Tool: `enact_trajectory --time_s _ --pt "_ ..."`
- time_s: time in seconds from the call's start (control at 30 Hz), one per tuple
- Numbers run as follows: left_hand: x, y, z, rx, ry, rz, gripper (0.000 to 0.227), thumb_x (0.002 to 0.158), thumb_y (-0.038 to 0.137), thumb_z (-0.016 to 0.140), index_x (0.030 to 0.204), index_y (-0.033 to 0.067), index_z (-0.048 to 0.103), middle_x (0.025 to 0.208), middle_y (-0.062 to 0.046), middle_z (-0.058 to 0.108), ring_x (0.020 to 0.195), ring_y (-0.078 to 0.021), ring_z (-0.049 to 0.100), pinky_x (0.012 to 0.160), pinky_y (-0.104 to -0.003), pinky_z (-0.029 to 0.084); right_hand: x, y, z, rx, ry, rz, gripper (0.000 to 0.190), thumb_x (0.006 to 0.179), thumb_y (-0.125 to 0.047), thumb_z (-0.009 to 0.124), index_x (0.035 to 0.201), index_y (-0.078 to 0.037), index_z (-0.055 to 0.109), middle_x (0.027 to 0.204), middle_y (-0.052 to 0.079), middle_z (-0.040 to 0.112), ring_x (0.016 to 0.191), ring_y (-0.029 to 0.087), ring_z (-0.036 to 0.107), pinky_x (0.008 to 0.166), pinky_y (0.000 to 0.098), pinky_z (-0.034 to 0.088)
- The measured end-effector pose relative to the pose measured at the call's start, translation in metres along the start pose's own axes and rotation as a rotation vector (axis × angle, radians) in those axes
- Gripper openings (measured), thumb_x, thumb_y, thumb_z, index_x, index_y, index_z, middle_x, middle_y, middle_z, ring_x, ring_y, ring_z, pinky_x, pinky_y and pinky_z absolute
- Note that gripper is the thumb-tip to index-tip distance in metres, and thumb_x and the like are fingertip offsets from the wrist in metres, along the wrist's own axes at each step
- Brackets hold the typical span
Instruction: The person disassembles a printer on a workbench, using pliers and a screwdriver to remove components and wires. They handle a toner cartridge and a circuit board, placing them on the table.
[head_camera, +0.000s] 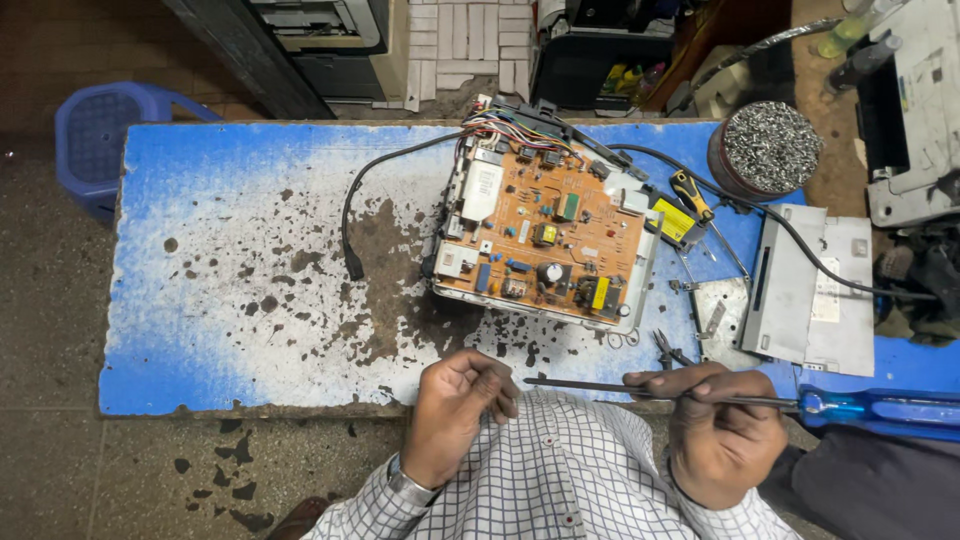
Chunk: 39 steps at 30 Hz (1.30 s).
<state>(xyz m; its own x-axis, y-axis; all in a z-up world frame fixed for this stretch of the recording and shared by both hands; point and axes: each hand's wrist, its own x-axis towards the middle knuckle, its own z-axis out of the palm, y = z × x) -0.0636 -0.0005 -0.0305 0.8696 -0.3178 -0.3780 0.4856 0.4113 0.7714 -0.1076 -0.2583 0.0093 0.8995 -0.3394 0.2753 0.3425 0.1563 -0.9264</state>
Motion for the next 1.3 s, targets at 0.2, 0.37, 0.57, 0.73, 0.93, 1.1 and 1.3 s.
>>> enact_trajectory --time_s 0.2,0.37,0.57,0.73,0.93,1.1,1.3 --pt "0.005 -0.002 0.012 -0.088 0.002 -0.011 0.017 0.085 0.005 0.078 0.099 -0.0031 0.072 0.088 -0.011 0.074 0.077 -0.0161 0.068 0.072 -0.032 0.058 -0.002 0.002 0.006 -0.008 0.009 -0.013 0.01 0.106 -0.003 0.058 0.11 -0.002 0.048 0.097 0.024 0.069 0.096 0.038 0.076 0.086 0.0536 0.067" --pt "0.003 -0.005 0.009 -0.081 0.011 0.005 0.017 0.085 0.005 0.08 0.097 -0.0038 0.072 0.083 -0.012 0.074 0.072 -0.0183 0.069 0.066 -0.031 0.055 -0.004 0.003 0.008 0.081 0.02 -0.01 0.009 0.108 -0.003 0.057 0.111 -0.002 0.049 0.097 0.024 0.069 0.093 0.037 0.077 0.086 0.0529 0.067" --pt "0.0 -0.003 0.012 -0.072 0.008 -0.021 0.021 0.088 0.008 0.08 0.098 -0.0068 0.069 0.082 -0.013 0.075 0.071 -0.0202 0.07 0.065 -0.032 0.055 -0.007 0.008 0.001 0.103 0.002 0.046 0.007 0.108 -0.004 0.057 0.11 -0.002 0.05 0.095 0.024 0.07 0.096 0.037 0.077 0.084 0.0525 0.067" --pt "0.003 0.009 0.016 -0.083 -0.102 -0.056 0.038 0.087 0.008 0.072 0.123 -0.0017 0.065 0.093 -0.013 0.074 0.08 -0.0203 0.071 0.07 -0.032 0.057 0.012 -0.002 -0.013 0.117 -0.029 -0.12 0.009 0.106 -0.004 0.063 0.111 -0.002 0.056 0.094 0.023 0.072 0.085 0.032 0.078 0.078 0.0477 0.067" --pt "0.006 0.015 -0.003 -0.082 0.068 -0.021 0.029 0.101 0.014 0.055 0.122 -0.0046 0.061 0.097 -0.014 0.071 0.084 -0.0207 0.068 0.075 -0.033 0.057 0.067 -0.035 -0.056 -0.25 0.035 -0.33 0.016 0.116 -0.007 0.065 0.114 -0.001 0.05 0.098 0.025 0.07 0.09 0.029 0.077 0.092 0.0488 0.065" --pt "0.003 0.012 -0.023 -0.083 0.183 0.017 0.026 0.099 0.012 0.059 0.119 -0.004 0.063 0.096 -0.012 0.07 0.084 -0.0179 0.063 0.077 -0.031 0.052 0.074 -0.043 -0.041 -0.51 -0.023 -0.3 0.025 0.12 -0.009 0.066 0.113 0.002 0.045 0.1 0.025 0.069 0.098 0.029 0.078 0.092 0.0412 0.065" --pt "-0.002 0.016 -0.039 -0.014 0.244 0.026 0.023 0.096 0.011 0.06 0.114 -0.0025 0.063 0.096 -0.011 0.07 0.083 -0.0183 0.063 0.076 -0.032 0.052 0.087 -0.053 -0.019 -0.547 -0.125 -0.237 0.017 0.114 -0.005 0.062 0.109 0.003 0.047 0.098 0.021 0.069 0.098 0.029 0.077 0.091 0.0385 0.067"
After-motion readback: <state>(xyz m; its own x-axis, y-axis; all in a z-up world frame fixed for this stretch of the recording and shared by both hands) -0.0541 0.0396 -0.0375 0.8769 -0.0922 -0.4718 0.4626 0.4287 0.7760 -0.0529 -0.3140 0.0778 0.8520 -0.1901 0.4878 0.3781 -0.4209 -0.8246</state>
